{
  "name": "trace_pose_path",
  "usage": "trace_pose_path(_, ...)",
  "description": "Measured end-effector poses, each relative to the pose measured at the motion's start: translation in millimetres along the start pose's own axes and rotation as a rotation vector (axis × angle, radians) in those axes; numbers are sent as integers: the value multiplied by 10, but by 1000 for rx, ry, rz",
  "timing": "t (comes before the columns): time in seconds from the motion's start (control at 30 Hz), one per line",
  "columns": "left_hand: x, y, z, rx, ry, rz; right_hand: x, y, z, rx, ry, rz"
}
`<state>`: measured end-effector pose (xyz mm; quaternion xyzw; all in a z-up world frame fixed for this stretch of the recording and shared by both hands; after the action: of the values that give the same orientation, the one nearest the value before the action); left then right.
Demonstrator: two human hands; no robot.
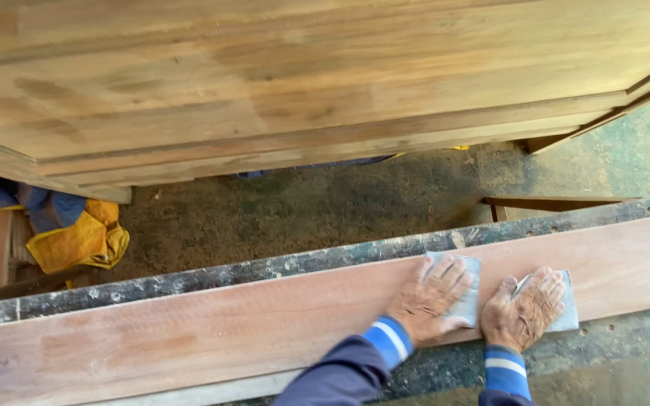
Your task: Sanding a long wooden plank using an orbital sander and manual sandpaper.
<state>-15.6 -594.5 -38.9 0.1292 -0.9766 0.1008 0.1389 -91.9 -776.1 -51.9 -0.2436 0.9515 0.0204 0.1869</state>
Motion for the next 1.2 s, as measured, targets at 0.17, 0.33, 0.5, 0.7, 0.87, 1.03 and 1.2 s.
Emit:
trace_pose_path(0.17, -660, 1596, -680, -17, 111, -275, -126, -19, -107, -24, 30, 11)
trace_pose_path(0.33, -1270, 3984, -1392, 72, -124, -657, -243, 130, -65, 3, 45, -86)
trace_pose_path(0.5, -1362, 4710, -1642, 157, -295, -918, -1514, 1895, 933, -280, 407, -616)
trace_pose_path(0.7, -1358, 4625, -1747, 155, -286, -909, -3294, 4033, 211, -608, -145, -1214)
trace_pose_path(0.87, -1331, 4672, -1693, 164, -224, -914, -2125, 2187, 416, -275, 193, -797)
trace_pose_path(1.03, -1451, 4577, -1833, 271, -88, -783, -1406, 1444, 443, 22, 343, -574)
trace_pose_path(1.2, -1681, 5246, -1747, 111, 43, -722, -1790, 2331, 790, -49, 208, -454)
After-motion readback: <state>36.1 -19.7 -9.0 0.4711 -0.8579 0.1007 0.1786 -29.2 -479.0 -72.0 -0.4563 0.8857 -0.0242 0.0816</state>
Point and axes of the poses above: each hand's wrist, its own y-axis away from the middle knuckle, its own z-axis out of the palm, x = y × z, the point moved 10 cm from there along -y, towards the middle knuckle, and after that the axes turned 10 degrees about z, right-handed, at the moved point
